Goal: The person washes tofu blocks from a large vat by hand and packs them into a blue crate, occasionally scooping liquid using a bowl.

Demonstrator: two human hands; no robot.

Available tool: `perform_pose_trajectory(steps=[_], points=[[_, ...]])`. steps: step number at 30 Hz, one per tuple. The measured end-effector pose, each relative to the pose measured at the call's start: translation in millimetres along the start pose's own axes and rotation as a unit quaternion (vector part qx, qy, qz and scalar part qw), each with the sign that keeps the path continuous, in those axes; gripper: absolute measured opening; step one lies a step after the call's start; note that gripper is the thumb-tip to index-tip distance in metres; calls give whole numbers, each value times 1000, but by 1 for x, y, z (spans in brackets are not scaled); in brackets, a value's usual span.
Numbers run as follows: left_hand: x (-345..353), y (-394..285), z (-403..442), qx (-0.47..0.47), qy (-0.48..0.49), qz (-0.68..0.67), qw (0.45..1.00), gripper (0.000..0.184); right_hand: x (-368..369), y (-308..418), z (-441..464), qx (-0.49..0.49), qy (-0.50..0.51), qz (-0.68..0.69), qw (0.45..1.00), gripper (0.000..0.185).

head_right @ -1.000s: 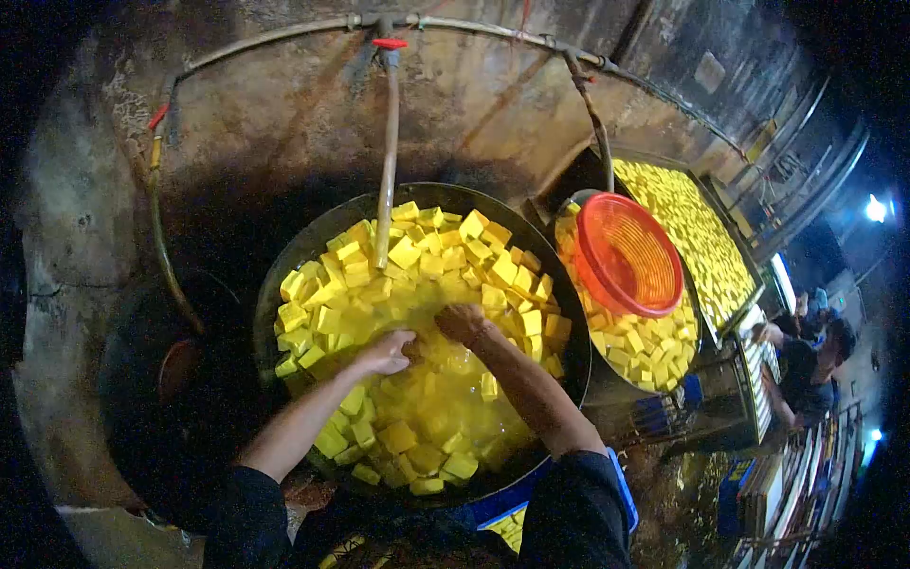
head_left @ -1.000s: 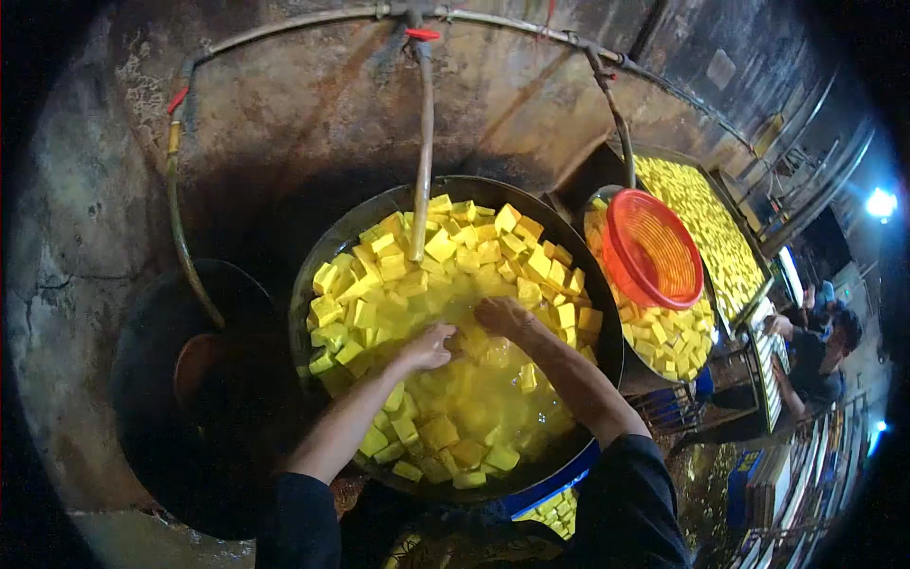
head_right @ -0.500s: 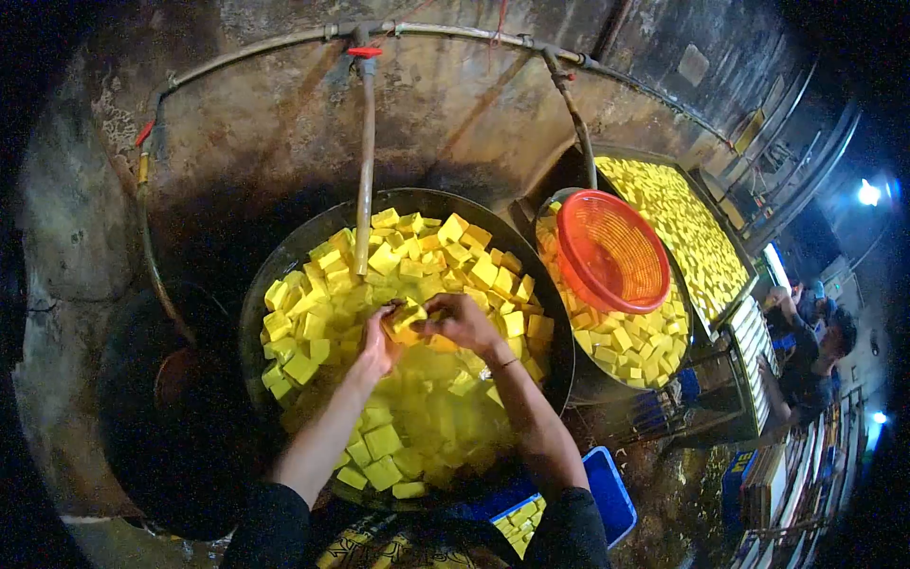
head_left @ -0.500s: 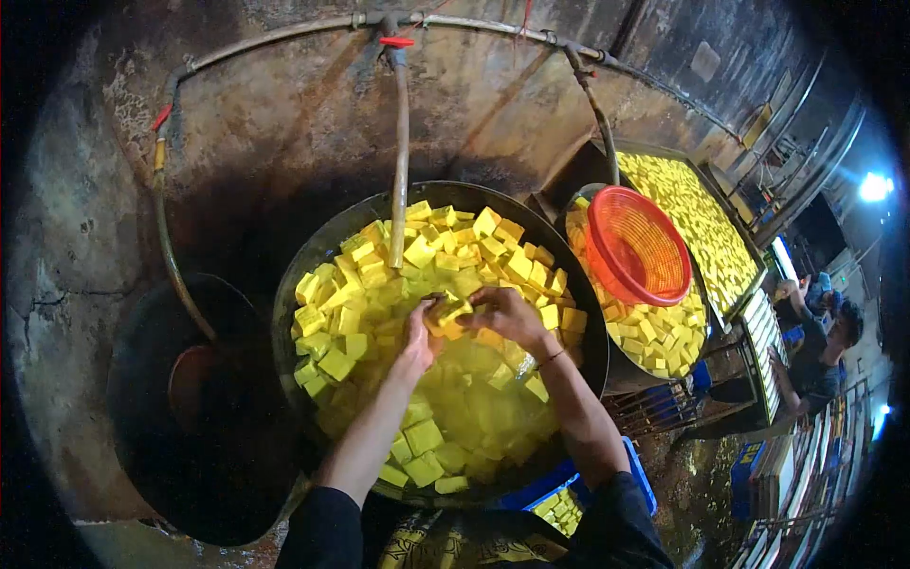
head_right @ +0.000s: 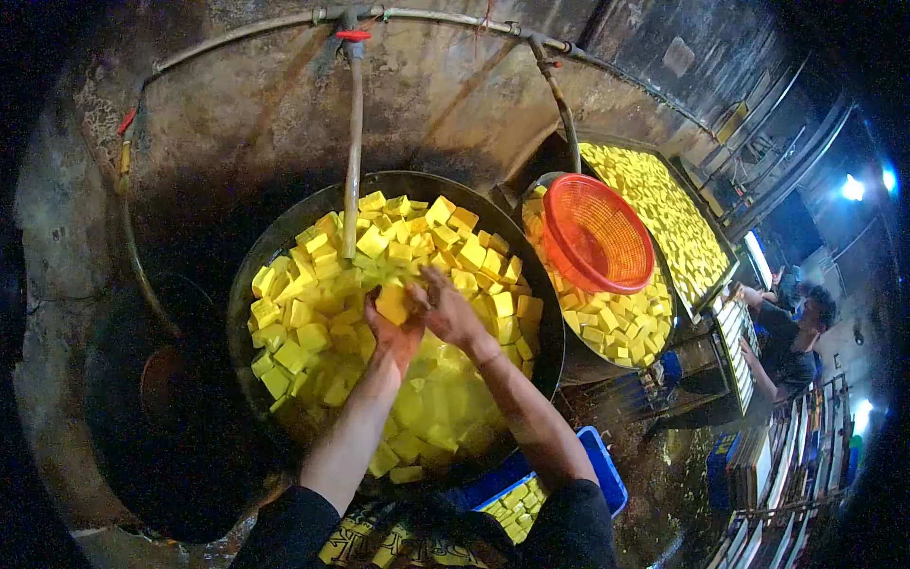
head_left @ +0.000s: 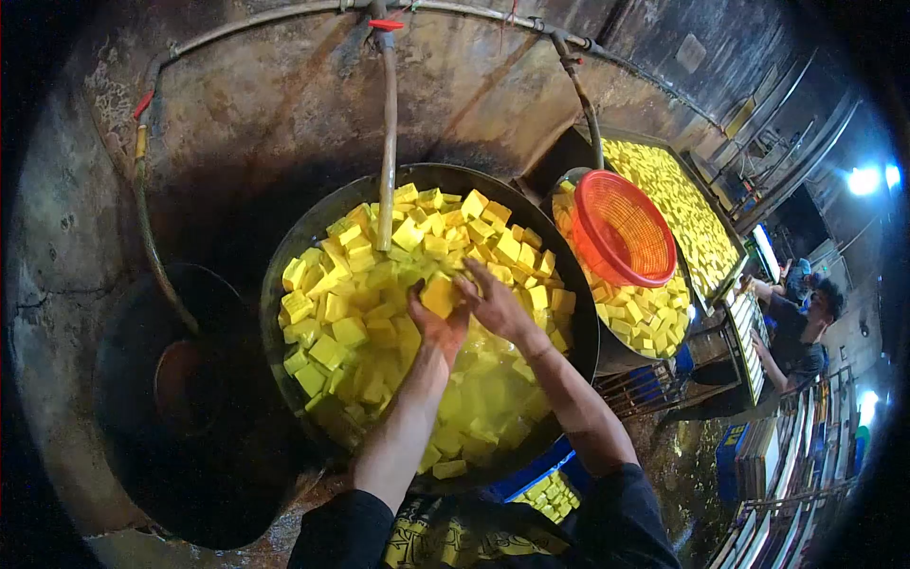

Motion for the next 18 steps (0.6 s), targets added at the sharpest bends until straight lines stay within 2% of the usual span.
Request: perform_pose_trajectory(steps=[1, 3, 5, 7, 9, 10, 13, 14, 16, 17, 18], points=[[17, -7, -5, 44, 3, 35, 998, 41, -8, -3, -11, 0, 4, -1, 1000, 53], [31, -24, 0, 74, -94, -8, 993, 42, -17, -2, -35, -46, 219, -79, 971, 47], [59, -44, -6, 90, -65, 12, 994, 42, 20, -48, -64, -162, 261, -130, 943, 42], [72, -63, -6, 105, -31, 32, 993, 41, 25, -47, -70, -180, 266, -148, 935, 38], [77, -85, -7, 114, 10, 87, 990, 42, 25, -45, -63, -174, 263, -57, 947, 32], [70, -98, 1, 126, 49, 66, 989, 43, 28, -39, -56, -178, 265, -54, 946, 32], [69, -121, -4, 139, 40, 80, 986, 42, 33, -6, -21, -35, 250, 35, 967, 31], [75, -120, -15, 140, 23, 62, 988, 40, 39, 12, -12, -39, 250, 35, 967, 31], [69, -128, -17, 146, 29, 59, 987, 40, 58, 44, 3, 46, 237, -99, 965, 26], [66, -131, -18, 147, 30, 54, 987, 40, 86, 38, 6, 43, 237, -98, 966, 26], [66, -132, -20, 148, 29, 57, 987, 39, 123, 16, 8, -20, 189, -121, 974, 26]])
Point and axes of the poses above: each hand's wrist, its own z-axis towards the middle knuckle, its own x-axis out of the palm, y = z × x, the point moved 2 cm from there along z, towards the middle knuckle, and after that the axes turned 5 degrees about -z, right-handed, at the moved point
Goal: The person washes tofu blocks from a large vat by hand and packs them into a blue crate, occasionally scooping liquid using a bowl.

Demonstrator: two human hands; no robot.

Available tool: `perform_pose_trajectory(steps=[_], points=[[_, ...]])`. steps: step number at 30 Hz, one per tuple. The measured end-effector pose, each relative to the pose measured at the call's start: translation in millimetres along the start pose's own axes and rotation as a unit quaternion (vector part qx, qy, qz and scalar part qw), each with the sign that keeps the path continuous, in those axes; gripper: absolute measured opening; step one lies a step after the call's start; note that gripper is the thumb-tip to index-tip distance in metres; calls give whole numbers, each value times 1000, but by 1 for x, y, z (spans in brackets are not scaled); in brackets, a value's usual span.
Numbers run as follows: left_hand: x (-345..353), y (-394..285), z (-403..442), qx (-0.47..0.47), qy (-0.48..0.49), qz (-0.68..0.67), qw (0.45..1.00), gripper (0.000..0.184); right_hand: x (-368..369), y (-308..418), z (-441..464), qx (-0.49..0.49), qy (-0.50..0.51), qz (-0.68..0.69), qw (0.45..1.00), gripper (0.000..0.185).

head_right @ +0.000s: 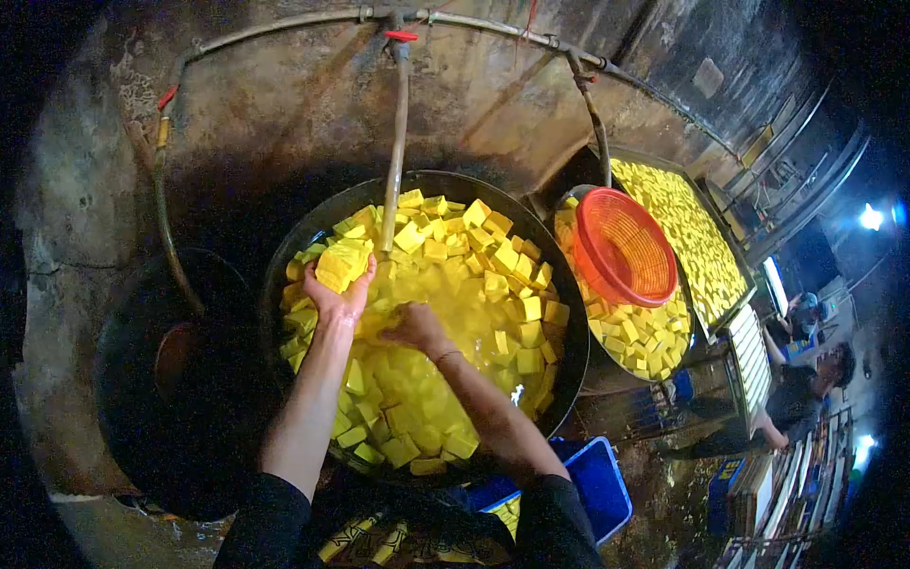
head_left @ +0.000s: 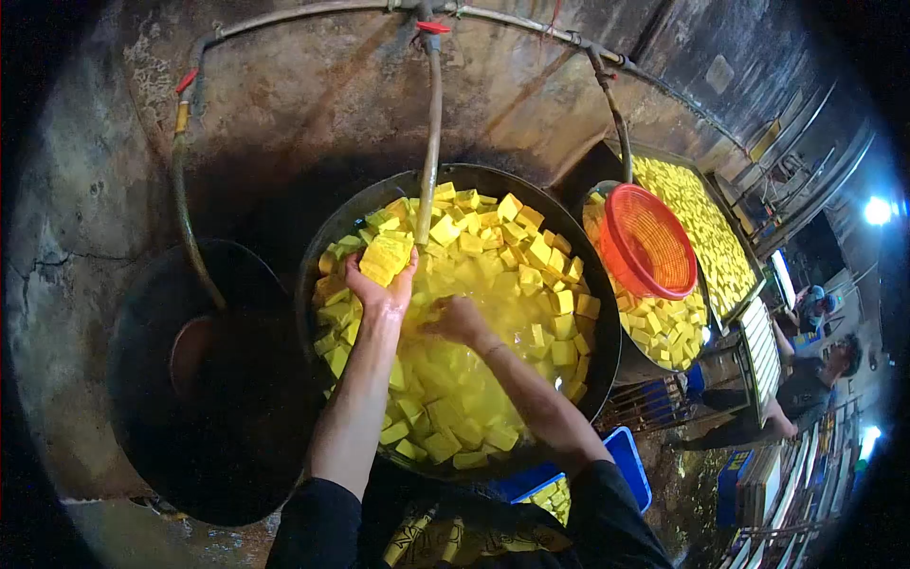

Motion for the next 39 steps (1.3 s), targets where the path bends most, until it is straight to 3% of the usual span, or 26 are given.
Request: perform_pose_trajectory(steps=[1, 2, 3, 5, 6, 7, 8, 9, 15, 17, 19, 20, 21, 23, 25, 27, 28, 29, 31, 32, 33, 34, 35, 37, 39], points=[[-2, -2, 0, 4, 2, -2, 1000, 39, 8, 8, 6, -52, -55, -35, 997, 26], [-4, -5, -1, 7, 3, 0, 1000, 40, 17, 7, 8, 9, -7, -6, 1000, 24], [-6, -9, -1, 11, 4, 2, 1000, 42, 21, 5, 11, 3, -6, -7, 1000, 24], [-15, -14, 3, 14, -3, 0, 1000, 43, 31, -21, 15, -94, 8, 126, 987, 27], [-22, -15, 7, 16, 4, 22, 1000, 43, -6, -5, 0, -379, -63, -113, 916, 22], [-25, -14, 8, 16, 12, 44, 999, 44, -27, 7, -16, -381, -61, -116, 915, 22], [-22, -11, 3, -1, 20, 39, 999, 45, -45, 11, -29, -226, -13, 206, 952, 23], [-23, -6, 0, -5, 22, 38, 999, 45, -57, 12, -41, -41, 33, 503, 862, 24], [-28, 53, -13, -52, -43, 155, 986, 34, -134, 26, -72, -6, -46, 341, 939, 36], [-41, 78, -12, -122, 18, 124, 985, 31, -142, 26, -77, 20, -69, 314, 947, 40], [-40, 97, -23, -211, 35, 82, 973, 31, -142, 22, -81, -82, -169, 296, 937, 35], [-40, 106, -31, -234, 9, 54, 971, 33, -145, 23, -87, -32, -207, 149, 966, 36], [-39, 114, -36, -246, 3, 58, 968, 33, -150, 20, -95, -19, -210, 151, 966, 36], [-36, 131, -47, -253, -41, 66, 964, 23, -155, 16, -112, 121, -125, 446, 878, 36], [-37, 151, -59, -253, -11, 105, 962, 27, -158, 19, -128, 106, -164, 433, 880, 36], [-34, 175, -71, -262, 75, 98, 957, 30, -165, 22, -147, 1, -327, 177, 928, 32], [-42, 190, -73, -265, 37, 73, 961, 32, -162, 5, -154, 56, -307, 139, 940, 54], [-27, 199, -91, -278, 34, 81, 957, 32, -167, -1, -166, 69, -314, 142, 936, 54], [-3, 221, -128, -321, 30, 110, 940, 29, -179, -20, -201, 140, -362, 22, 921, 91], [-6, 235, -139, -374, 29, 150, 915, 28, -184, -37, -216, 160, -316, 87, 931, 117], [-11, 251, -156, -363, 102, 205, 903, 48, -185, -52, -239, 174, -262, 181, 932, 111], [1, 270, -178, -359, 124, 270, 885, 46, -185, -58, -267, 108, -236, 400, 879, 104], [11, 296, -198, -353, 146, 332, 862, 44, -185, -63, -297, 31, -204, 595, 777, 96], [-16, 352, -227, -243, 201, 490, 813, 54, -186, -73, -363, 146, -227, 593, 758, 81], [-48, 394, -273, -195, 281, 644, 684, 70, -151, -105, -421, 92, -334, 666, 660, 69]])
Point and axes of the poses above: each hand's wrist, its own z-axis towards the middle knuckle, its own x-axis out of the palm, y = z × x, the point moved 2 cm from there along z, towards the middle knuckle, and after that the axes turned 5 degrees about -z, right-handed, at the moved point
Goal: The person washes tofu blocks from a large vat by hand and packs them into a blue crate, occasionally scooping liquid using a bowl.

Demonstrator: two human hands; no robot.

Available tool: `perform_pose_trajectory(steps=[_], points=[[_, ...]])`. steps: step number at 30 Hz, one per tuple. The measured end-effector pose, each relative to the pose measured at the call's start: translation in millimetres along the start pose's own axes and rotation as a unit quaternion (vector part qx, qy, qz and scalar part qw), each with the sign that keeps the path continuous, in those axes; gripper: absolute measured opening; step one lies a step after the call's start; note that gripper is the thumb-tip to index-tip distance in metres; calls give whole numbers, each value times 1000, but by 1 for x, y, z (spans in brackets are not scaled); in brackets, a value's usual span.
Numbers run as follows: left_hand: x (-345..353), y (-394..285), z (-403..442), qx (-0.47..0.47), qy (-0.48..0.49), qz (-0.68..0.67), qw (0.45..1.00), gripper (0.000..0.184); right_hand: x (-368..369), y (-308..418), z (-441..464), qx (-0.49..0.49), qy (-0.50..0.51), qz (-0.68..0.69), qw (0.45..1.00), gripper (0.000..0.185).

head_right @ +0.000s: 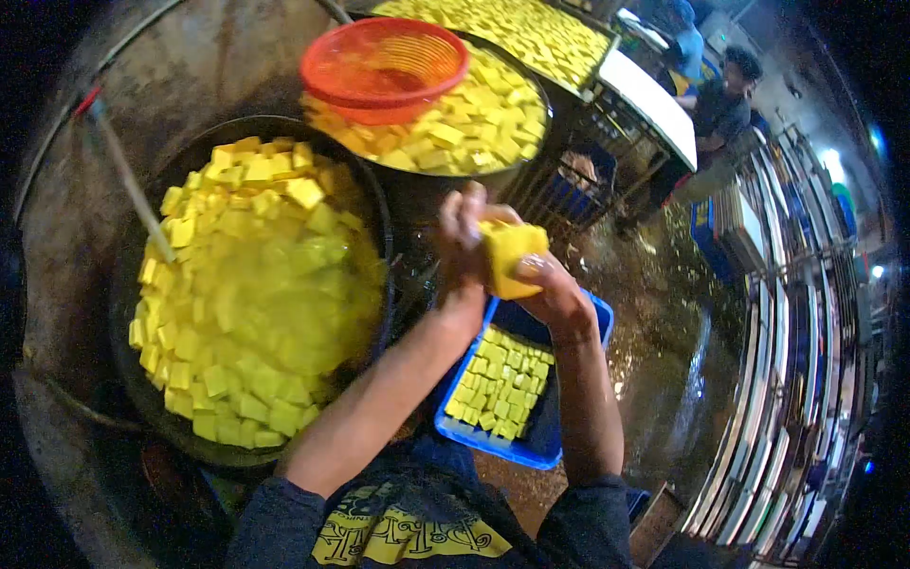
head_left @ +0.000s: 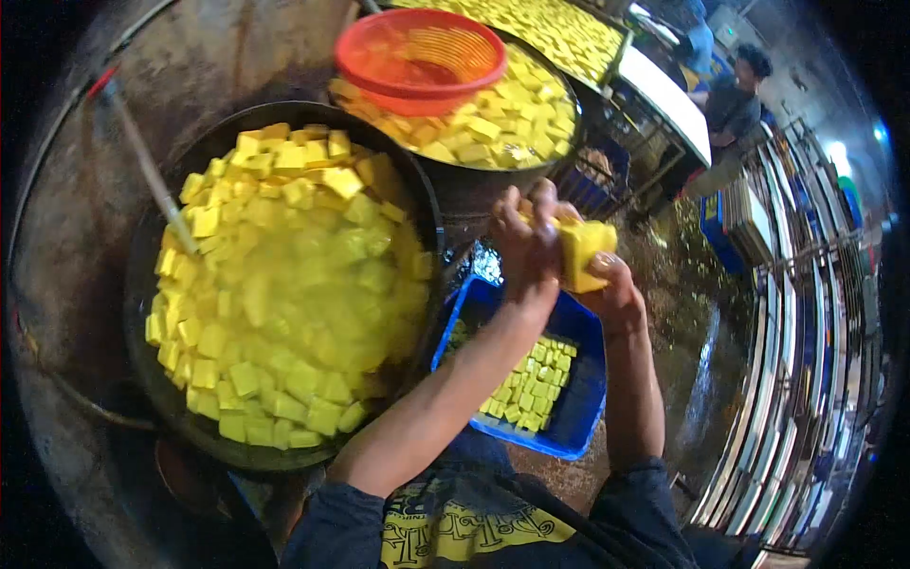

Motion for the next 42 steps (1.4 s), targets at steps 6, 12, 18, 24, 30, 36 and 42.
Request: perform_pose_trajectory(steps=[6, 12, 18, 24, 30, 36, 42], points=[[76, 141, -27, -204, 6, 157, 966, 84, -191, -164, -64, 98, -166, 237, 952, 49], [9, 51, -8, 38, 85, -6, 996, 34, -318, -296, -38, 347, -300, 64, 886, 46], [-101, -12, -1, 204, -93, 78, 971, 23, -371, -475, -29, 456, -247, -562, 644, 46], [-218, -71, -16, 85, -102, 408, 903, 27, -363, -476, -47, 463, -134, -676, 557, 38], [-271, -46, -61, -34, 85, 513, 853, 31, -314, -322, 1, -74, -428, -714, 549, 31], [-306, 46, -57, -175, 311, 716, 600, 34, 15, -56, 72, -140, -151, -416, 886, 28], [-327, 72, -58, -332, 217, 473, 787, 36, 141, -135, 127, -50, 174, -829, 529, 21]])
Point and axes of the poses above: each hand's wrist, its own z-axis towards the middle knuckle, its own x-axis out of the palm, y = z × x, the point moved 2 cm from there along z, towards the middle knuckle, and after that the axes turned 5 degrees about -z, right-handed, at the moved point
